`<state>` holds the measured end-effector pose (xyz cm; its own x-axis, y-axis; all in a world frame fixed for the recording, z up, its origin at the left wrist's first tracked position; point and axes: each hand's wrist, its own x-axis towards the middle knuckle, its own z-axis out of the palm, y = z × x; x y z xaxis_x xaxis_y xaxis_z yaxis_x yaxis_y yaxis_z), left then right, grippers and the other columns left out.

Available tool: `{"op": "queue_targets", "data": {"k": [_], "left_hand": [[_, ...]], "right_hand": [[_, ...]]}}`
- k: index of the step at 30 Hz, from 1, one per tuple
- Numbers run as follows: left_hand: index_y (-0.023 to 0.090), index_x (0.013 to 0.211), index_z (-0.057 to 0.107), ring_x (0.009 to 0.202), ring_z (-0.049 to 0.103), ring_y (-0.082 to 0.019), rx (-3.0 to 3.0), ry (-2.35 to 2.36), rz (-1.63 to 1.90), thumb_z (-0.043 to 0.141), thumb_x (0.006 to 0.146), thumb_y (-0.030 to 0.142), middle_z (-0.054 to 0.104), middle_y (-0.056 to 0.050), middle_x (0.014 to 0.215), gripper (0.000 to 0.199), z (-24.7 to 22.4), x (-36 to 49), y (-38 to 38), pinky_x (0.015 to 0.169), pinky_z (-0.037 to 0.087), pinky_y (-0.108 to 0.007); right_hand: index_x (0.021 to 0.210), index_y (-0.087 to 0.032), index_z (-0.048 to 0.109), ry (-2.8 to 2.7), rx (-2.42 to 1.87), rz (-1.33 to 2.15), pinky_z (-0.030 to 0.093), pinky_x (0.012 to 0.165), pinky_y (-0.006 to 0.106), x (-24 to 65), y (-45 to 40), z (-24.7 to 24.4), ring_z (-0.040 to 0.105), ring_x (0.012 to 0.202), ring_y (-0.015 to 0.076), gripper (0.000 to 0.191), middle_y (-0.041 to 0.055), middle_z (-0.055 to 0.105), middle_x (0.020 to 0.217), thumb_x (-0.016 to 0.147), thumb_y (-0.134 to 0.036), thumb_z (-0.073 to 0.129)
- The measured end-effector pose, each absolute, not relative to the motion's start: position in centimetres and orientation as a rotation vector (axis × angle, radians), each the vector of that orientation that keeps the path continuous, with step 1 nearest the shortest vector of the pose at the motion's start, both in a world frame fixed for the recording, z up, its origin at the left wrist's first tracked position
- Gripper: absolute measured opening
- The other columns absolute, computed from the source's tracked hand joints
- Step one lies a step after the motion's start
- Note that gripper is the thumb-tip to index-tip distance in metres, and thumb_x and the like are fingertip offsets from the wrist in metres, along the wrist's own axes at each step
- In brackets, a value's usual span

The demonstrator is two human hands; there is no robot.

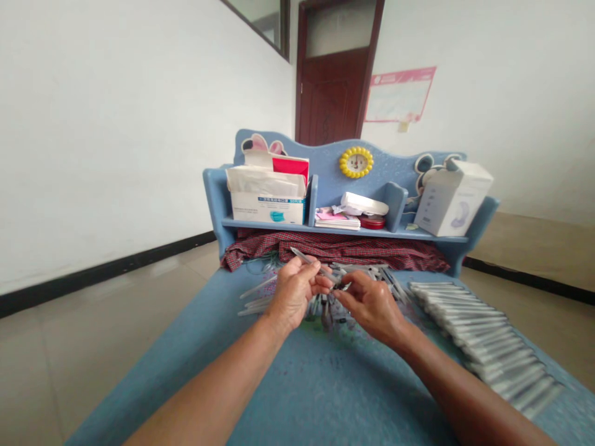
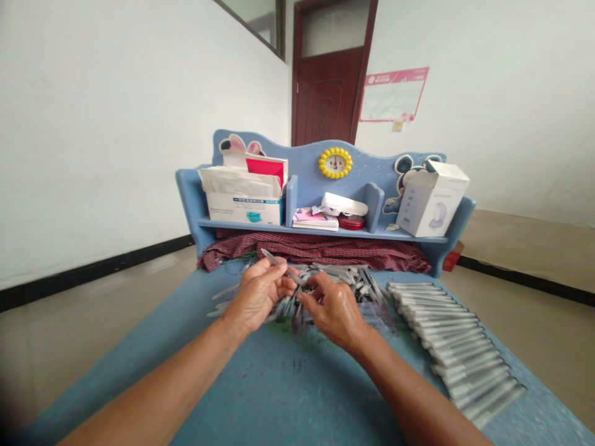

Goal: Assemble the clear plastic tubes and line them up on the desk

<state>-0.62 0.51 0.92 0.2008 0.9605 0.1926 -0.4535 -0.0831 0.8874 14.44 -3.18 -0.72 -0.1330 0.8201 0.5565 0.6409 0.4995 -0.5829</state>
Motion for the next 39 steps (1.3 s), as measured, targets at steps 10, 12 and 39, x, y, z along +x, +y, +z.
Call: {"op": "queue_targets", "data": {"k": [10,12,39], "left_hand": [[0.016,0.079,0.045,0.048,0.059,-0.011,1.095,0.629,1.313,0.06,0.072,0.022,0.063,-0.002,0.071,0.018,0.8,-0.6,0.5,0.044,0.048,-0.02],[0.016,0.079,0.045,0.047,0.059,-0.011,1.1,0.635,1.312,0.061,0.07,0.022,0.063,-0.002,0.07,0.019,0.9,-0.5,0.4,0.044,0.048,-0.021],[0.016,0.095,0.047,0.05,0.059,-0.01,1.143,0.463,1.156,0.058,0.075,0.019,0.067,-0.009,0.087,0.024,1.9,-1.4,0.2,0.048,0.047,-0.021]], "right_hand": [[0.076,-0.017,0.054,-1.758,-1.195,0.466,0.036,0.04,0.017,14.4,-3.0,-0.9,0.049,0.041,0.0076,0.022,-0.0042,0.052,0.052,0.079,-0.038,0.051],[0.07,-0.016,0.052,-1.744,-1.191,0.621,0.036,0.037,0.017,14.4,-2.9,-0.8,0.049,0.038,0.0075,0.029,-0.0033,0.052,0.05,0.082,-0.042,0.045],[0.074,-0.013,0.05,-1.244,-0.645,1.874,0.036,0.026,0.018,14.6,-2.5,-1.3,0.052,0.028,0.0133,0.031,0.0043,0.064,0.049,0.08,-0.044,0.048]]}}
